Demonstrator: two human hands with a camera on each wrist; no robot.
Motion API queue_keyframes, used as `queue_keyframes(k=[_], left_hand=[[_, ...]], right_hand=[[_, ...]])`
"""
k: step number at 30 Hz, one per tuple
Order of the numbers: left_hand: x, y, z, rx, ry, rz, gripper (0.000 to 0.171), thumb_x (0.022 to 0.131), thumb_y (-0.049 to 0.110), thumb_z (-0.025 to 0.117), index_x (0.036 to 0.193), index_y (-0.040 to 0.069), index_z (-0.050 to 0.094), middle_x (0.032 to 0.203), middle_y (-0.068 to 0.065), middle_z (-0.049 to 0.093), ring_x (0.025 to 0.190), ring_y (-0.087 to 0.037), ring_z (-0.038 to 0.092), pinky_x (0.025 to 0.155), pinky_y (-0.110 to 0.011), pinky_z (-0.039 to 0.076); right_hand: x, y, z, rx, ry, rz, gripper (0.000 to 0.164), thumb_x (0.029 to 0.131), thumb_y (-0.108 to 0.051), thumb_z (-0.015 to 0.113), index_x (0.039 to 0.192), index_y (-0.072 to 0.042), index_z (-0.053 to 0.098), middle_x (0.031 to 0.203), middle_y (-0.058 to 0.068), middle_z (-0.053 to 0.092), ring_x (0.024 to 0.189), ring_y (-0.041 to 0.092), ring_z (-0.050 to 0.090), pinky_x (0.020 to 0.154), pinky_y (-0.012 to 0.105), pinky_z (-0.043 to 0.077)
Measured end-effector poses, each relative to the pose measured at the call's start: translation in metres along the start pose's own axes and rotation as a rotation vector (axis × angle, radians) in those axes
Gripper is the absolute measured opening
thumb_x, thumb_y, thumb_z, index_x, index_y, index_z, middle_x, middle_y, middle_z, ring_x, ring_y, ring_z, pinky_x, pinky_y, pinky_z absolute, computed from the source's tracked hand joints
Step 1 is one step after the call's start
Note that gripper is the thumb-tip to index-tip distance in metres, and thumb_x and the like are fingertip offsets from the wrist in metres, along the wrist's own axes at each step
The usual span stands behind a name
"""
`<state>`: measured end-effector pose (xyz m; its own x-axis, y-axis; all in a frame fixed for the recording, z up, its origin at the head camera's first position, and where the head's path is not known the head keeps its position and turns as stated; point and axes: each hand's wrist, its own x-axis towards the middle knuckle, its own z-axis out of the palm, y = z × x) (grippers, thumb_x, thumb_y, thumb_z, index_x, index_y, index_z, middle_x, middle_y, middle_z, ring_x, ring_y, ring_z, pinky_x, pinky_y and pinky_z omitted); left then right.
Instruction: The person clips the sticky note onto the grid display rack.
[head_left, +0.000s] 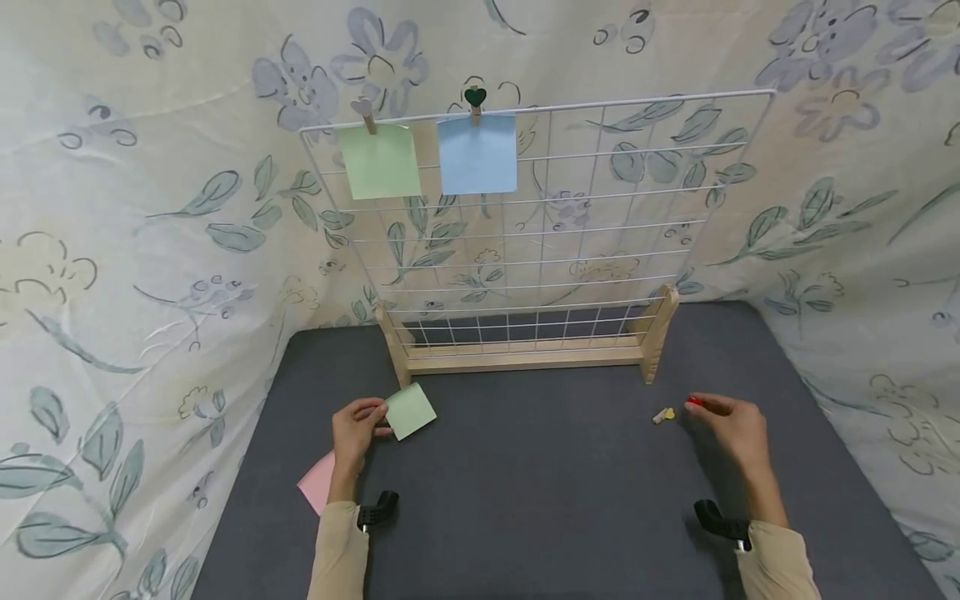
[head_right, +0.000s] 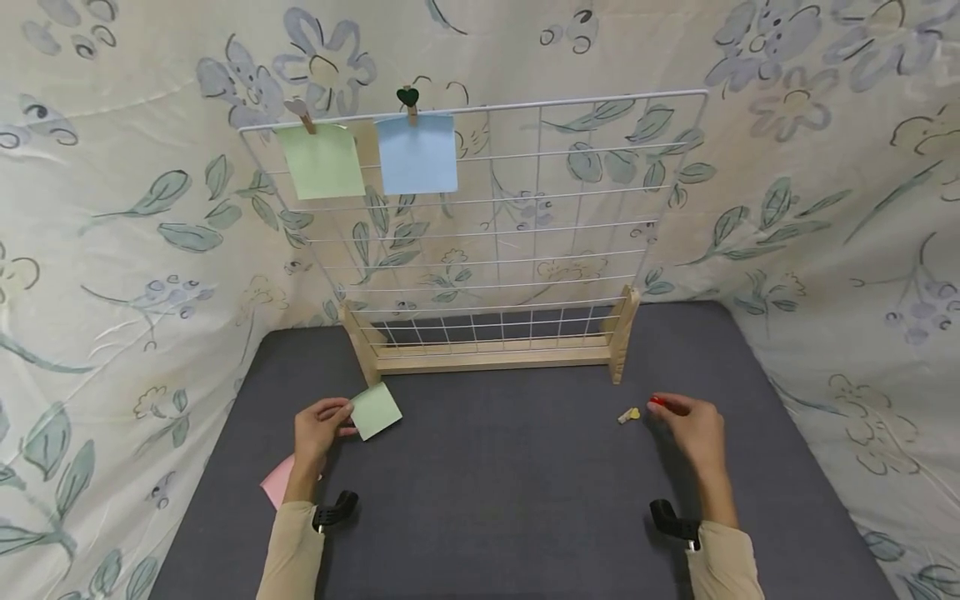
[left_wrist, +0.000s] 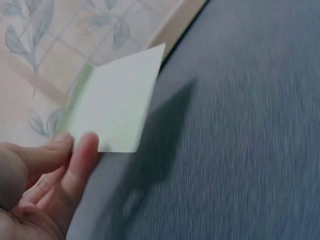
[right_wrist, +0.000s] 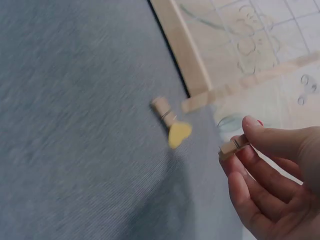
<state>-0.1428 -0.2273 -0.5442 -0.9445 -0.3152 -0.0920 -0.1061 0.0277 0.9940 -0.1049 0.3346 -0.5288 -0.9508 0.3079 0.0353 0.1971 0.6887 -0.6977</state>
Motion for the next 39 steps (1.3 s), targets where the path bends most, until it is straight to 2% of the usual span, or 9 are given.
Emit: queue_keyframes(k=[3, 7, 8, 10, 14, 22, 32, 34, 39], left_hand=[[0.000, 0.004, 0.010, -0.093, -0.027, -0.012, 0.019, 0.089, -0.008, 0.066, 0.105, -0.018, 0.061, 0.077, -0.009, 0.068, 0.062, -0.016, 0.065, 0.061, -0.035, 0.064], [0.001, 0.011, 0.027, -0.138, -0.045, 0.005, 0.019, 0.089, -0.008, 0.066, 0.105, -0.019, 0.062, 0.083, -0.010, 0.070, 0.063, -0.017, 0.069, 0.066, -0.034, 0.064], [0.002, 0.012, 0.031, -0.145, -0.052, 0.013, 0.019, 0.089, -0.008, 0.066, 0.104, -0.019, 0.063, 0.085, -0.012, 0.071, 0.064, -0.018, 0.070, 0.067, -0.034, 0.064], [0.002, 0.015, 0.042, -0.151, -0.067, 0.035, 0.019, 0.088, -0.008, 0.067, 0.103, -0.019, 0.063, 0.088, -0.017, 0.071, 0.065, -0.018, 0.071, 0.068, -0.034, 0.064], [0.002, 0.018, 0.065, -0.140, -0.102, 0.074, 0.018, 0.088, -0.006, 0.068, 0.102, -0.018, 0.066, 0.091, -0.023, 0.070, 0.066, -0.018, 0.071, 0.068, -0.035, 0.064], [-0.002, 0.027, 0.114, -0.156, -0.154, 0.103, 0.018, 0.088, -0.006, 0.067, 0.103, -0.017, 0.067, 0.094, -0.025, 0.068, 0.076, -0.019, 0.070, 0.069, -0.036, 0.064], [-0.002, 0.045, 0.169, -0.113, -0.271, 0.191, 0.020, 0.088, -0.008, 0.067, 0.105, -0.017, 0.067, 0.104, -0.033, 0.065, 0.092, -0.044, 0.067, 0.079, -0.040, 0.063], [-0.007, 0.057, 0.174, -0.107, -0.290, 0.217, 0.018, 0.088, -0.008, 0.067, 0.104, -0.017, 0.067, 0.101, -0.033, 0.066, 0.092, -0.045, 0.067, 0.078, -0.042, 0.062], [-0.016, 0.084, 0.183, -0.086, -0.318, 0.253, 0.017, 0.090, -0.007, 0.065, 0.102, -0.019, 0.066, 0.099, -0.032, 0.066, 0.089, -0.047, 0.067, 0.077, -0.047, 0.062]], right_hand=[[0.005, -0.010, 0.000, 0.036, -0.018, -0.035, 0.044, 0.092, -0.038, 0.070, 0.111, 0.001, 0.073, 0.106, 0.021, 0.071, 0.098, 0.037, 0.065, 0.066, 0.030, 0.054], [0.014, -0.022, 0.007, 0.068, -0.006, -0.074, 0.042, 0.087, -0.042, 0.074, 0.105, -0.004, 0.076, 0.098, 0.013, 0.074, 0.087, 0.021, 0.068, 0.060, 0.050, 0.056], [0.015, -0.026, 0.008, 0.080, -0.010, -0.097, 0.041, 0.087, -0.041, 0.075, 0.104, -0.004, 0.076, 0.096, 0.013, 0.074, 0.085, 0.019, 0.068, 0.060, 0.050, 0.056], [0.018, -0.034, 0.012, 0.090, -0.014, -0.134, 0.035, 0.086, -0.036, 0.076, 0.102, -0.004, 0.076, 0.094, 0.011, 0.075, 0.081, 0.016, 0.069, 0.058, 0.047, 0.057], [0.022, -0.055, 0.018, 0.121, -0.065, -0.233, 0.030, 0.088, -0.022, 0.076, 0.106, 0.002, 0.074, 0.096, 0.019, 0.073, 0.083, 0.027, 0.071, 0.066, 0.034, 0.059], [0.035, -0.086, 0.040, 0.151, -0.145, -0.291, 0.027, 0.088, -0.016, 0.075, 0.110, 0.001, 0.073, 0.101, 0.019, 0.073, 0.091, 0.035, 0.070, 0.077, 0.052, 0.059], [0.053, -0.116, 0.060, 0.204, -0.183, -0.350, 0.025, 0.088, -0.012, 0.074, 0.109, 0.002, 0.073, 0.101, 0.019, 0.073, 0.088, 0.033, 0.071, 0.074, 0.046, 0.061], [0.055, -0.122, 0.059, 0.213, -0.186, -0.357, 0.025, 0.088, -0.013, 0.074, 0.109, 0.003, 0.073, 0.100, 0.019, 0.073, 0.088, 0.032, 0.071, 0.072, 0.039, 0.061], [0.060, -0.136, 0.050, 0.207, -0.167, -0.388, 0.026, 0.088, -0.013, 0.075, 0.108, 0.002, 0.074, 0.099, 0.019, 0.073, 0.087, 0.032, 0.071, 0.069, 0.037, 0.061]])
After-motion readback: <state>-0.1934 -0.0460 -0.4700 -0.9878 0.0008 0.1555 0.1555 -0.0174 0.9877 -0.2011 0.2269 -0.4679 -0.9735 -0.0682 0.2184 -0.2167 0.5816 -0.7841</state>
